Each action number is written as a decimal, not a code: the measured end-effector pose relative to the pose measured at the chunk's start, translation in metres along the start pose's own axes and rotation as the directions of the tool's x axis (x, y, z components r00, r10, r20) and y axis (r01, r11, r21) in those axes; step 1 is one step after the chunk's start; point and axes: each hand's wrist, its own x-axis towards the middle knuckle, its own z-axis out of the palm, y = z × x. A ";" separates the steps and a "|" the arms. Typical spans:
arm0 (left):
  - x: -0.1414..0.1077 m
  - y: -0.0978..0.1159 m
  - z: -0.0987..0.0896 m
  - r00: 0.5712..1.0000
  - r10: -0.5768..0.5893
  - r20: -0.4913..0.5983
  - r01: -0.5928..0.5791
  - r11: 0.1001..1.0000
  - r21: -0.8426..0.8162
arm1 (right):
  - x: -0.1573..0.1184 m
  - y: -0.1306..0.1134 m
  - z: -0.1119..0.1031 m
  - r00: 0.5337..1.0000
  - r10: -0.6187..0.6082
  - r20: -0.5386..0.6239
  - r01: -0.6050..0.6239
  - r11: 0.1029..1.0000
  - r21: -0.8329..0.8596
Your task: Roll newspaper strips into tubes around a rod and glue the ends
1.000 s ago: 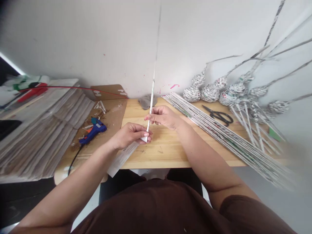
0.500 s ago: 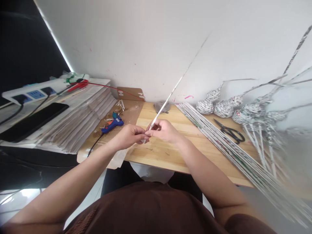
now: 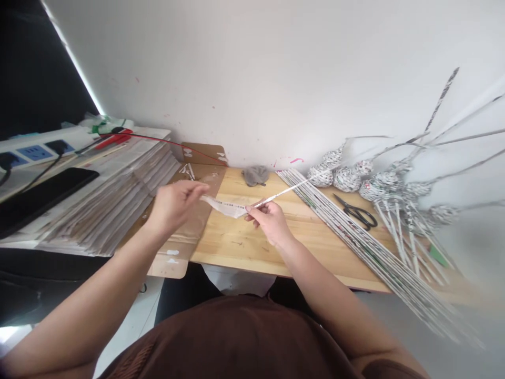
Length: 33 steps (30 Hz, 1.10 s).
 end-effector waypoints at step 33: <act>-0.038 0.000 0.086 0.725 -0.590 0.356 0.468 0.042 -0.883 | -0.034 -0.001 -0.007 0.759 -0.546 0.356 0.544 0.232 -0.806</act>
